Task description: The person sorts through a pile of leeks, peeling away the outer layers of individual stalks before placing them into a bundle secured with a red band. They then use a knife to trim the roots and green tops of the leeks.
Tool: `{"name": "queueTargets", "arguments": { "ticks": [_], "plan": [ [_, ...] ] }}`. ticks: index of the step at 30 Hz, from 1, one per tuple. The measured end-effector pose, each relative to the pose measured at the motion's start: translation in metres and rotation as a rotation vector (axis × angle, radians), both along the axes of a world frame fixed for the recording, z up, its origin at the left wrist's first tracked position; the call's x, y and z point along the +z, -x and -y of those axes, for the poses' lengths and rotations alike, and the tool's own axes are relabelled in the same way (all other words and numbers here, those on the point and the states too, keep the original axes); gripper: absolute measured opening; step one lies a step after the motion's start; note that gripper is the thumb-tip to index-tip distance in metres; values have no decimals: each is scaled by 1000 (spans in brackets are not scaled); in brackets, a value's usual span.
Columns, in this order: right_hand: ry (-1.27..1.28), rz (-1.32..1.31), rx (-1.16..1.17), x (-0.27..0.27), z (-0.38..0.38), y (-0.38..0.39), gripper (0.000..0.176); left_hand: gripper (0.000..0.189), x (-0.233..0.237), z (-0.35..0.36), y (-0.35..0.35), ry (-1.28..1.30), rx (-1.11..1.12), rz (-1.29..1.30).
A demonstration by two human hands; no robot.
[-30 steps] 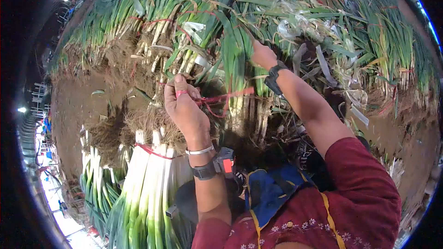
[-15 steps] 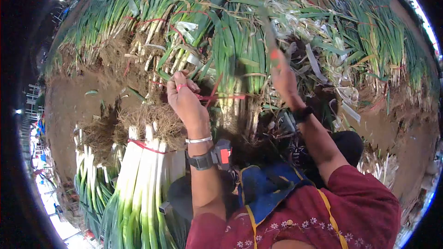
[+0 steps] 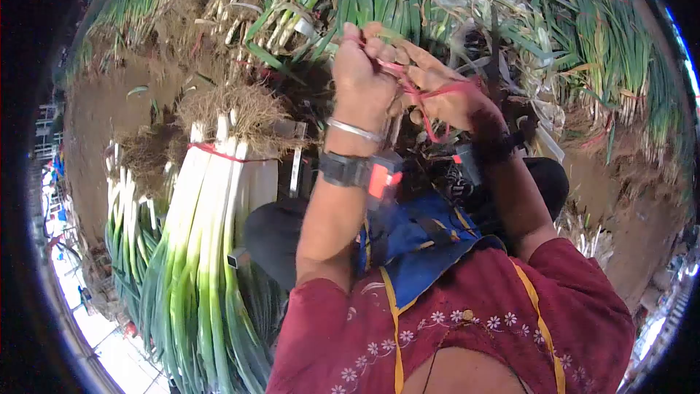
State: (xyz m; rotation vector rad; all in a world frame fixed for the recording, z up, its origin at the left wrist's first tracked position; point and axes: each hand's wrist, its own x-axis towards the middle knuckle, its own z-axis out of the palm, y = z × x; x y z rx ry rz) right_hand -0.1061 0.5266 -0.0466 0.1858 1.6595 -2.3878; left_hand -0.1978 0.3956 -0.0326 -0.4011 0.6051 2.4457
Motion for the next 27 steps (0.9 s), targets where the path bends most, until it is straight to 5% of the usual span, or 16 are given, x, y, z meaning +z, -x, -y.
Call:
{"name": "queueTargets", "arguments": {
  "ticks": [4, 6, 10, 14, 16, 18, 19, 20, 23, 24, 25, 27],
  "plan": [
    [-373, 0, 190, 19, -32, -10, 46, 27, 3, 41, 16, 129, 77, 12],
    [-431, -83, 172, 22, -56, -9, 44, 26, -1, 94, 29, 24, -59, -146],
    [-589, -58, 73, -1, -109, -1, 29, 34, 80, 176, -12, 284, 290, -362],
    [-770, -144, 98, -90, -156, 20, 33, 39, 108, 251, -79, 787, 546, -581],
    [-1014, -242, 109, -145, -155, 28, 29, 44, 113, 255, -124, 1509, 811, -625],
    [-1351, -408, 99, -214, -148, 35, 22, 50, 90, 305, -165, 1843, 704, -935],
    [-1494, -513, 65, -247, -145, 38, 20, 50, 86, 305, -189, 1858, 677, -759],
    [-1313, -309, 146, -244, -123, 34, 21, 51, 81, 305, -212, 1865, 647, -584],
    [-62, 175, 299, -315, -87, 25, 27, 40, 10, 346, -280, 2079, 391, -543],
    [-614, -6, 389, -313, -67, 16, 27, 36, -8, 346, -302, 2168, 237, -525],
    [-700, 51, 358, -316, -47, 10, 29, 29, -27, 346, -326, 2129, 48, -366],
    [-468, 427, 130, -317, -15, 2, 48, 24, -72, 358, -385, 2002, -302, -67]
  ]
}}
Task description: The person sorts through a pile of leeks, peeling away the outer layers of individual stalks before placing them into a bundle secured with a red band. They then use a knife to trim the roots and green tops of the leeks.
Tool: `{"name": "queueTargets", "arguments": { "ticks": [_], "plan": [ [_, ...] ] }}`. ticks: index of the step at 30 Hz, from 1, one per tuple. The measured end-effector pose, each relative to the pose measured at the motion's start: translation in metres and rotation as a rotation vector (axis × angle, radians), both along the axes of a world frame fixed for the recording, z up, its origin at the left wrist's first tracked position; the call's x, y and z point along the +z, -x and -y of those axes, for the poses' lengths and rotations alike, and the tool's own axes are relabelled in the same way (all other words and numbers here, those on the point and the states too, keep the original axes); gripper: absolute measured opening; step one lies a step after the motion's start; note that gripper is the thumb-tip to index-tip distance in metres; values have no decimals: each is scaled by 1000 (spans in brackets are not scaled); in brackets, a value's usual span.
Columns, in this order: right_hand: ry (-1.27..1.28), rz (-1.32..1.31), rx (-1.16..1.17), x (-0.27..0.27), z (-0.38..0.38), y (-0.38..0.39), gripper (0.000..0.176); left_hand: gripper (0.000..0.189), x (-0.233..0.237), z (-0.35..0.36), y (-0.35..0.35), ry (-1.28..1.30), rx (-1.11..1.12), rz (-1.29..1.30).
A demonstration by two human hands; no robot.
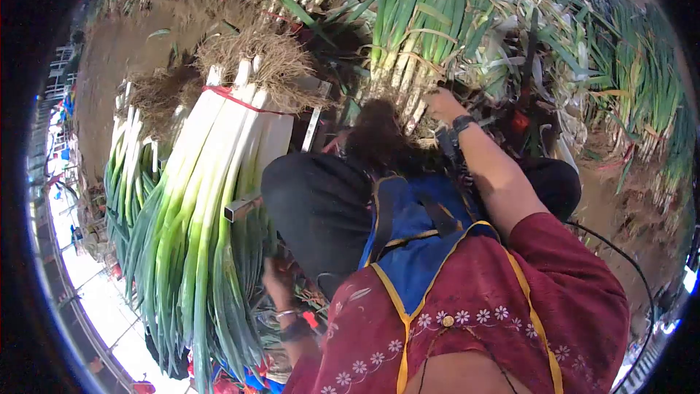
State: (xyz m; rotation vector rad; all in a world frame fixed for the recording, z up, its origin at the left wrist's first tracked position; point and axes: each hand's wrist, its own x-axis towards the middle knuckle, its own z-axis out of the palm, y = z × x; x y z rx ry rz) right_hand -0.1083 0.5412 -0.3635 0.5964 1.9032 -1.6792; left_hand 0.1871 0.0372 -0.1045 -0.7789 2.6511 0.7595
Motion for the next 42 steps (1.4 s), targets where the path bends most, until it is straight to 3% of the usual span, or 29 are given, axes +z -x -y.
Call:
{"name": "queueTargets", "arguments": {
  "ticks": [3, 7, 12, 14, 16, 17, 18, 19, 20, 22, 23, 25, 27, 30, 33, 35, 37, 41, 42],
  "plan": [
    [116, 263, -397, 15, 33, 1, 88, 23, -47, 20, -107, -35, -13, 412],
    [54, 352, -509, 58, 57, 27, 93, 21, -55, 35, -184, -48, 10, 643],
    [235, 150, -398, 96, 55, 37, 59, 19, -78, 71, -144, 2, -101, 567],
    [449, 98, -342, 71, 25, 47, 45, 19, -97, 82, -94, 35, -212, 508],
    [421, -297, -127, 81, 0, 40, 48, 18, -113, 88, -44, 64, -339, 447],
    [756, -136, -326, 142, 5, 41, 43, 17, -118, 91, -21, 65, -385, 402],
    [740, -174, -373, 172, -3, 40, 38, 17, -114, 93, 0, 21, -367, 344],
    [719, -214, -425, 196, -15, 35, 34, 15, -91, 68, 27, -264, -65, 249],
    [698, -255, -480, 217, -22, 29, 30, 14, -55, 48, 46, -179, -236, 172],
    [733, -497, -654, 257, 4, 17, 22, 22, 63, -28, 113, 55, -548, -16],
    [755, -619, -737, 267, 9, 9, 21, 24, 63, -25, 124, 114, -489, -34],
    [766, -369, -510, 226, -12, 18, 20, 30, 101, -40, 152, 195, -576, -185],
    [796, -251, -404, 232, -16, 19, 21, 31, 125, -48, 171, 172, -588, -324],
    [887, -241, -426, 309, 32, -11, 23, 32, 159, -83, 202, -201, -483, -341],
    [976, -291, -353, 366, 56, -30, 25, 32, 180, -111, 240, -303, -766, -363],
    [1008, -349, -198, 397, 68, -52, 25, 32, 180, -129, 265, -423, -820, -375],
    [946, -360, -213, 426, 83, -78, 25, 32, 179, -144, 289, -572, -788, -385],
    [889, -440, -115, 413, 103, -86, 22, 36, 186, -179, 322, -860, -692, -506],
    [853, -529, 51, 400, 102, -80, 21, 37, 188, -188, 326, -895, -660, -535]
  ]
}}
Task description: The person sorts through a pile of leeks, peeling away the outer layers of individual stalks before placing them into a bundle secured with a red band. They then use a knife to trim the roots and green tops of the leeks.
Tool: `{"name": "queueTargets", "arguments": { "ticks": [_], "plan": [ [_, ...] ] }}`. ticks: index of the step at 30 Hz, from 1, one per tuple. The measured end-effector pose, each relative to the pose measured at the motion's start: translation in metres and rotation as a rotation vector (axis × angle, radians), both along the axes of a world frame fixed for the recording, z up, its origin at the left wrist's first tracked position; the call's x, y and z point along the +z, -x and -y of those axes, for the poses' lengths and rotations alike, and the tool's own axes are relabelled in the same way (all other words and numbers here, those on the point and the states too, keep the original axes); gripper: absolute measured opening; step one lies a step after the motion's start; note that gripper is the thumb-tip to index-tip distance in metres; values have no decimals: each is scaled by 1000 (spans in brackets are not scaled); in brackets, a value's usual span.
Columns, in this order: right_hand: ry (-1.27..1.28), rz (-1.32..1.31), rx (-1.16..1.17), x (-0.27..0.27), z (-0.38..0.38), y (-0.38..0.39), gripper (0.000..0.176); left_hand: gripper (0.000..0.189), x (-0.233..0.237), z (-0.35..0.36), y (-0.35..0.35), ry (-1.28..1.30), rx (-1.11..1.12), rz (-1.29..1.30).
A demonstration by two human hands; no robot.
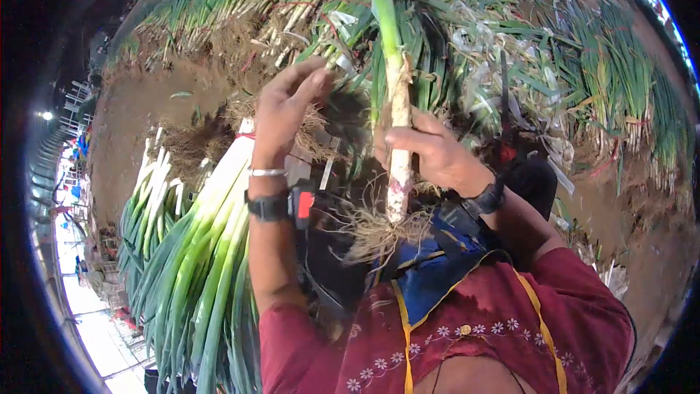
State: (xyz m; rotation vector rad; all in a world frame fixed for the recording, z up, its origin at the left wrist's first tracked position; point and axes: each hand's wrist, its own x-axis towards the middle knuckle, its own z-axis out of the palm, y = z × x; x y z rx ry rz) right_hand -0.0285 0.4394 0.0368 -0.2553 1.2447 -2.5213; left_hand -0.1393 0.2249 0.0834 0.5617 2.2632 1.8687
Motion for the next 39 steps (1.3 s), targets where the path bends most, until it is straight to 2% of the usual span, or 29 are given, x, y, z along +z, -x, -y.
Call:
{"name": "queueTargets", "arguments": {
  "ticks": [3, 4, 7, 8, 11, 12, 13, 15, 18, 21, 22, 25, 26, 29, 30, 31, 33, 36, 37, 38, 39],
  "plan": [
    [-265, -122, 26, -27, 3, 11, 27, 47, -9, -21, 14, -216, 12, 98],
    [-359, -114, 29, -36, 4, 15, 36, 51, -14, -25, 19, -239, -14, 95],
    [-560, -192, 132, -63, 1, 22, 39, 47, -30, -32, 31, -394, -33, 271],
    [-752, -322, 182, -82, -2, 29, 43, 38, -40, -34, 39, -491, 15, 381],
    [-937, -256, 116, -124, 3, 45, 46, 33, -69, -43, 56, -631, 175, 379],
    [-826, -169, 6, -135, 7, 51, 50, 28, -78, -39, 59, -698, 159, 422],
    [-768, -226, -106, -134, 9, 57, 52, 28, -88, -38, 63, -733, 176, 446],
    [-606, -98, -188, -109, 18, 70, 56, 27, -106, -36, 71, -803, 210, 493],
    [-616, -69, -65, -85, 18, 101, 53, 31, -110, -31, 78, -760, 262, 517],
    [-417, -52, -122, -79, 30, 127, 45, 34, -105, -29, 82, -722, 268, 487],
    [-417, 71, -141, -85, 36, 138, 35, 35, -103, -29, 81, -709, 269, 482],
    [-88, 121, -183, -100, 49, 146, 30, 35, -103, -22, 84, -700, 254, 415],
    [-43, 125, -261, -101, 56, 145, 30, 33, -104, -21, 89, -737, 229, 360],
    [-32, 65, -321, -101, 66, 140, 31, 38, -94, -7, 89, -872, 123, 514],
    [-7, 37, -384, -100, 69, 136, 32, 37, -91, -11, 88, -883, 208, 443],
    [-126, -25, -403, -108, 64, 137, 31, 36, -94, -4, 92, -953, 187, 457],
    [-467, -180, -280, -102, 48, 127, 29, 34, -103, 15, 103, -1093, 141, 485],
    [-620, -207, -78, -97, 32, 106, 29, 30, -101, 40, 115, -1198, 64, 442],
    [-765, -270, -1, -99, 22, 104, 30, 30, -103, 50, 116, -1246, 37, 450],
    [-909, -334, 76, -103, 11, 101, 32, 27, -97, 55, 115, -1308, 66, 478],
    [-1050, -399, 155, -108, -2, 99, 33, 27, -93, 58, 111, -1261, 147, 395]
  ]
}}
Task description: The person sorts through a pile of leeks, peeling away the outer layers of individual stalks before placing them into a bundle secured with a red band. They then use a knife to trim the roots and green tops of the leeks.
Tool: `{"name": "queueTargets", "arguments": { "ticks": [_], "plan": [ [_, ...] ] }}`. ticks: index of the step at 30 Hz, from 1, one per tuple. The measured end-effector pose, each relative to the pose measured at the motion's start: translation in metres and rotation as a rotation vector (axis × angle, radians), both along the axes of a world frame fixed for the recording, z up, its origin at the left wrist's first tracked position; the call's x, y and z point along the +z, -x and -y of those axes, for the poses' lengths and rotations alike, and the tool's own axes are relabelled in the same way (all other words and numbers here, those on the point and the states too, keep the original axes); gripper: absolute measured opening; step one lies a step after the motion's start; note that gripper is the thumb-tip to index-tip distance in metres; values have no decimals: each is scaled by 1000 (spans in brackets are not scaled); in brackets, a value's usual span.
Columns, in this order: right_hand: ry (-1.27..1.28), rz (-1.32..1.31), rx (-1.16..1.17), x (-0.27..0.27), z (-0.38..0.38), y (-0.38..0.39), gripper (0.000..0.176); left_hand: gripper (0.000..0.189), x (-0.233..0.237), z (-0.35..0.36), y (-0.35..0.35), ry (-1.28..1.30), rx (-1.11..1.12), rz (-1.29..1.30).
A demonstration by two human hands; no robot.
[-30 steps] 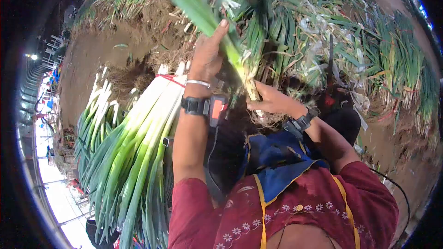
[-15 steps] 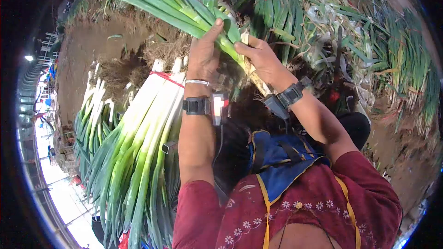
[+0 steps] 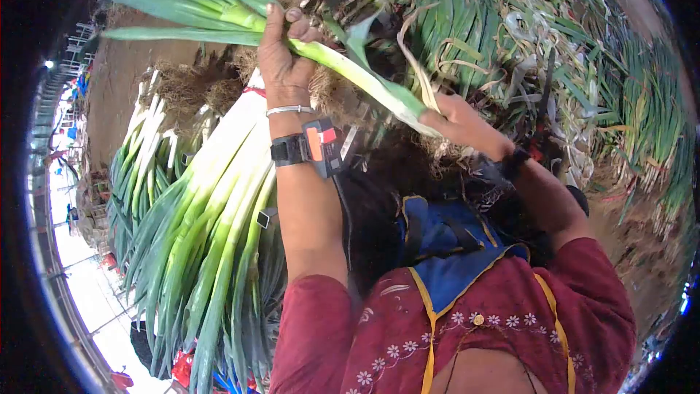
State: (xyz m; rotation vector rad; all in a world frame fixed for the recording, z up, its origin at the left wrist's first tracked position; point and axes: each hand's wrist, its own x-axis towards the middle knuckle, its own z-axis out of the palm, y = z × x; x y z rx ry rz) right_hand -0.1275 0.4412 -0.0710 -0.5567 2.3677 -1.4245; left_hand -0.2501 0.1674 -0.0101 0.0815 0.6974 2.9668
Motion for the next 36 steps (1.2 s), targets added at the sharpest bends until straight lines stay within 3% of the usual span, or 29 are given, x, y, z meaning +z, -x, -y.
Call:
{"name": "queueTargets", "arguments": {
  "ticks": [3, 6, 8, 9, 10, 11, 13, 15, 16, 17, 18, 20, 22, 23, 24, 26, 27, 28, 29, 30, 32, 34, 36],
  "plan": [
    [-331, -175, 309, -23, -37, -9, 29, 29, -5, 27, 4, -19, 71, -20],
    [-396, 22, 262, -50, -71, -19, 29, 25, 0, 27, -1, 35, 131, -11],
    [-532, -16, 225, -92, -102, -23, 26, 22, 10, 3, -13, 137, 188, 44],
    [-645, -96, 216, -118, -125, -22, 25, 17, 9, 11, -7, 193, 235, 3],
    [-741, -202, 193, -147, -157, -23, 24, 14, 0, 47, 7, 28, 169, -41],
    [-773, -391, 136, -180, -197, -33, 24, 14, 13, 61, -1, 67, 231, -67],
    [-736, -1000, -51, -206, -259, -25, 23, 16, 37, 61, -5, 135, 426, -87],
    [-818, -176, -140, -181, -276, -1, 24, 19, 36, 32, -27, 311, 530, 74],
    [-827, 194, -186, -160, -279, 25, 25, 24, 24, 39, -18, 263, 444, 41],
    [-1217, -239, 55, -126, -274, 58, 32, 23, 29, 36, -13, 203, 447, 0],
    [-473, -359, -216, -172, -356, 106, 40, 22, 30, 32, -15, 152, 441, -15],
    [-1292, -606, -721, -32, -306, 129, 40, 22, 23, 27, -11, 126, 410, -9],
    [-1341, -798, -1097, 60, -249, 130, 50, 20, 20, 24, -8, 115, 388, 17],
    [-1194, -831, -1028, 70, -231, 141, 48, 20, 9, 25, -1, 42, 316, 55],
    [-1047, -861, -953, 77, -212, 153, 46, 22, 27, 5, -13, 138, 390, 64],
    [-533, -1021, -550, 72, -134, 152, 52, 22, 23, -6, -5, 88, 340, 92],
    [-301, -590, -327, 94, -80, 127, 59, 23, 26, -15, -6, 89, 331, 79],
    [-283, -423, -219, 96, -39, 114, 60, 23, 24, -22, -4, 162, 334, 70],
    [-304, -369, -142, 110, -34, 115, 61, 24, 22, -27, -3, 162, 314, 77],
    [-159, -421, -83, 91, 25, 89, 66, 26, 21, -33, -4, 162, 294, 83],
    [-250, -383, -144, 79, 69, 76, 85, 29, 21, -42, -8, 321, 334, 78],
    [-318, -405, -231, 74, 100, 76, 75, 33, 34, -55, -19, 440, 316, 106],
    [-396, -461, -346, 65, 117, 92, 54, 33, 34, -61, -22, 438, 231, 61]
  ]
}}
